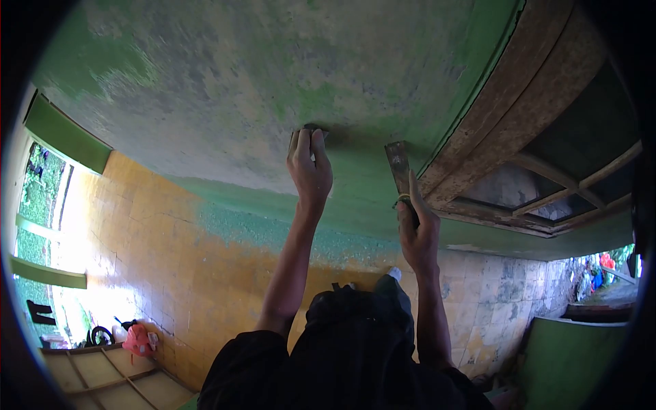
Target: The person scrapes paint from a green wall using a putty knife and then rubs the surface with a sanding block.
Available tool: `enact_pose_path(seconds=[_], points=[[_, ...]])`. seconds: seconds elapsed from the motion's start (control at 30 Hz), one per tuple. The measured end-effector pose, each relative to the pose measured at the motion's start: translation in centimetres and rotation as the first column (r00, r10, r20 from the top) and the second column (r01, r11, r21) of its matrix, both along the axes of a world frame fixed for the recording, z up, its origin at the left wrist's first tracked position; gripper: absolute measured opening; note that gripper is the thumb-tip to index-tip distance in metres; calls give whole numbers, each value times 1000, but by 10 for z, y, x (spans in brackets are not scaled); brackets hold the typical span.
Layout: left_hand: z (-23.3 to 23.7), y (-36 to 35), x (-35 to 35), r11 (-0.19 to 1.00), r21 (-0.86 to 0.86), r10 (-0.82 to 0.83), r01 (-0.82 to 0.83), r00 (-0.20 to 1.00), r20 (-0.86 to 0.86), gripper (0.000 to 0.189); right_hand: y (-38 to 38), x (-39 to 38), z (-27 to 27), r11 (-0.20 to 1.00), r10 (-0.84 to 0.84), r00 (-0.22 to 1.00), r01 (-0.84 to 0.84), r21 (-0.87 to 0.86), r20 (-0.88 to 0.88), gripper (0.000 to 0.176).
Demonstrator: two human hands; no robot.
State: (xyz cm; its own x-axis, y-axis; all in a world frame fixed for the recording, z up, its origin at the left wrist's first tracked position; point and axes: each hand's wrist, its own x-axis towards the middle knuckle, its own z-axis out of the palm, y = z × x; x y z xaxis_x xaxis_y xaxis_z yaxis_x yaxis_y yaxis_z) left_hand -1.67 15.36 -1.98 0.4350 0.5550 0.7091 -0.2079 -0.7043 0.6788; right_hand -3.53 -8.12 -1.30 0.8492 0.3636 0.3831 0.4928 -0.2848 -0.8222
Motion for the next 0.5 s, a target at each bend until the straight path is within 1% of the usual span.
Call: enact_pose_path(seconds=[0.1, 0.13, 0.2, 0.33, 0.43, 0.5], points=[[8, -3, -4, 995, -77, -57, 58, 998, 9, 22, -5, 3, 3, 998, 34, 999, -33, -59, 13, 56], [13, -2, -5, 994, -93, -53, 53, 999, 2, 22, -5, 7, 6, 995, 54, 998, -52, -83, 24, 56], [17, 0, -10, 991, -127, -46, 43, 999, -20, 22, 10, 15, 16, 994, 85, 993, -80, -78, 75, 57], [15, 3, -9, 993, -115, -39, 35, 999, -28, 22, 43, 12, 36, 988, 117, 977, -97, -119, 177, 53], [21, 7, -9, 993, -107, -51, 45, 998, -46, 22, 30, 4, 22, 993, 55, 988, -39, -112, 143, 55], [19, 3, -11, 994, -103, -51, 46, 998, -47, 24, 36, 5, 24, 991, 51, 992, -37, -130, 112, 54]])
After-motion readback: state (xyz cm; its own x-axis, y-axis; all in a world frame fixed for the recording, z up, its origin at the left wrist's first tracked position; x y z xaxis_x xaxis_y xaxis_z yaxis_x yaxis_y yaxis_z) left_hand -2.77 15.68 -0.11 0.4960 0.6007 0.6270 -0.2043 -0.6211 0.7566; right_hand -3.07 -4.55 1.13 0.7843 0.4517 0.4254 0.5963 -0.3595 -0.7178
